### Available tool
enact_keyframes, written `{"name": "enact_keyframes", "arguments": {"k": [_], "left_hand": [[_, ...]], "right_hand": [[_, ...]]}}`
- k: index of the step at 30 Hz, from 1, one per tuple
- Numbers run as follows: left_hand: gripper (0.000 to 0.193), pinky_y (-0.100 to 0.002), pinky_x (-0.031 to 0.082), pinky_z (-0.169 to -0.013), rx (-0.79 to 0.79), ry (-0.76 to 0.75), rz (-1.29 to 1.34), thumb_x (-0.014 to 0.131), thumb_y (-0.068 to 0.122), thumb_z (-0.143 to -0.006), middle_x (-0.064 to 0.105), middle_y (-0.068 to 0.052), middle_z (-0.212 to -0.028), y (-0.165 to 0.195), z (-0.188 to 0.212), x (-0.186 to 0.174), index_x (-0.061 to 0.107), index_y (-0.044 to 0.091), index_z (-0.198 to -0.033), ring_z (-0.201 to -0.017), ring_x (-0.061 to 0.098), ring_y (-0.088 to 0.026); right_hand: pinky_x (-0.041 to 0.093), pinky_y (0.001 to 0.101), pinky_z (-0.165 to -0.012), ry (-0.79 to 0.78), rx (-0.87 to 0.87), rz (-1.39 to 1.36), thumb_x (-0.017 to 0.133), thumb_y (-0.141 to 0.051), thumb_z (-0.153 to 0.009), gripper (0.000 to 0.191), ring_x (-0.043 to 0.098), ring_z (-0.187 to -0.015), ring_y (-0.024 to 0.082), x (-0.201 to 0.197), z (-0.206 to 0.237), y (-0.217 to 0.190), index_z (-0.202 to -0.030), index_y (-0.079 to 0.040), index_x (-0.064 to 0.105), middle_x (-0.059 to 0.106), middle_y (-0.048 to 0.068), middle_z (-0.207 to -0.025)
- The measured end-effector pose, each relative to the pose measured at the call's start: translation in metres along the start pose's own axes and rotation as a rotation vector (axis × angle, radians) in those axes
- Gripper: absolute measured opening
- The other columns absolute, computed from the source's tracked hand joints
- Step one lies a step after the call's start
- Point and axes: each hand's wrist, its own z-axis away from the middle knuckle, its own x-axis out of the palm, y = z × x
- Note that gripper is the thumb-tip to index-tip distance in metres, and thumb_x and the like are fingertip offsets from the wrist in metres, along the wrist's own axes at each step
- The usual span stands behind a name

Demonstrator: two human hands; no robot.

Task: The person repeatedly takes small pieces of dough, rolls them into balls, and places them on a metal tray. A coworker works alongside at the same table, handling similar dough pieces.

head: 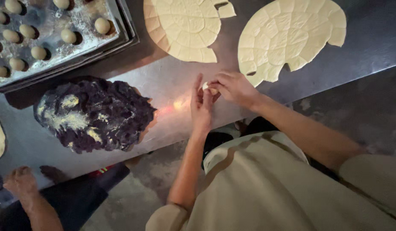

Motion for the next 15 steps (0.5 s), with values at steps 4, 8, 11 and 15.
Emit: {"name": "enact_keyframes", "arguments": {"k": [4, 8, 11, 15], "left_hand": [[0.049, -0.034, 0.054, -0.092, -0.019, -0.013, -0.010, 0.050, 0.031, -0.116, 0.066, -0.012, -0.122, 0.011, 0.006, -0.021, 0.050, -0.002, -0.153, -0.105, 0.063, -0.017], [0.051, -0.034, 0.056, -0.095, -0.163, -0.085, 0.268, 0.048, 0.033, -0.111, 0.066, -0.008, -0.126, 0.009, 0.006, -0.035, 0.049, 0.002, -0.152, -0.108, 0.066, -0.017], [0.046, -0.033, 0.056, -0.098, -0.151, -0.036, 0.191, 0.054, 0.025, -0.105, 0.066, -0.003, -0.125, -0.001, 0.001, -0.039, 0.047, 0.008, -0.147, -0.113, 0.065, -0.013], [0.041, -0.035, 0.057, -0.093, 0.045, 0.010, -0.228, 0.065, 0.018, -0.106, 0.072, -0.011, -0.122, -0.016, -0.005, -0.056, 0.057, 0.002, -0.143, -0.109, 0.068, -0.019]], "right_hand": [[0.058, 0.0367, -0.082, -0.142, -0.129, -0.092, 0.068, -0.001, -0.089, 0.035, 0.071, -0.095, 0.025, 0.008, 0.003, 0.002, -0.123, -0.006, 0.071, 0.072, 0.010, -0.114], [0.055, 0.0398, -0.092, -0.041, -0.314, 0.234, 0.071, -0.006, -0.082, 0.029, 0.068, -0.104, 0.029, 0.033, 0.002, 0.007, -0.110, -0.002, 0.070, 0.068, 0.012, -0.112], [0.053, 0.0457, -0.101, 0.038, -0.362, 0.486, 0.071, -0.008, -0.082, 0.027, 0.065, -0.112, 0.033, 0.061, 0.008, 0.009, -0.108, -0.001, 0.067, 0.065, 0.013, -0.112], [0.052, 0.0441, -0.105, 0.098, -0.017, 0.266, 0.062, -0.008, -0.098, 0.028, 0.064, -0.121, 0.034, 0.050, 0.030, 0.013, -0.125, -0.006, 0.061, 0.066, 0.012, -0.126]]}}
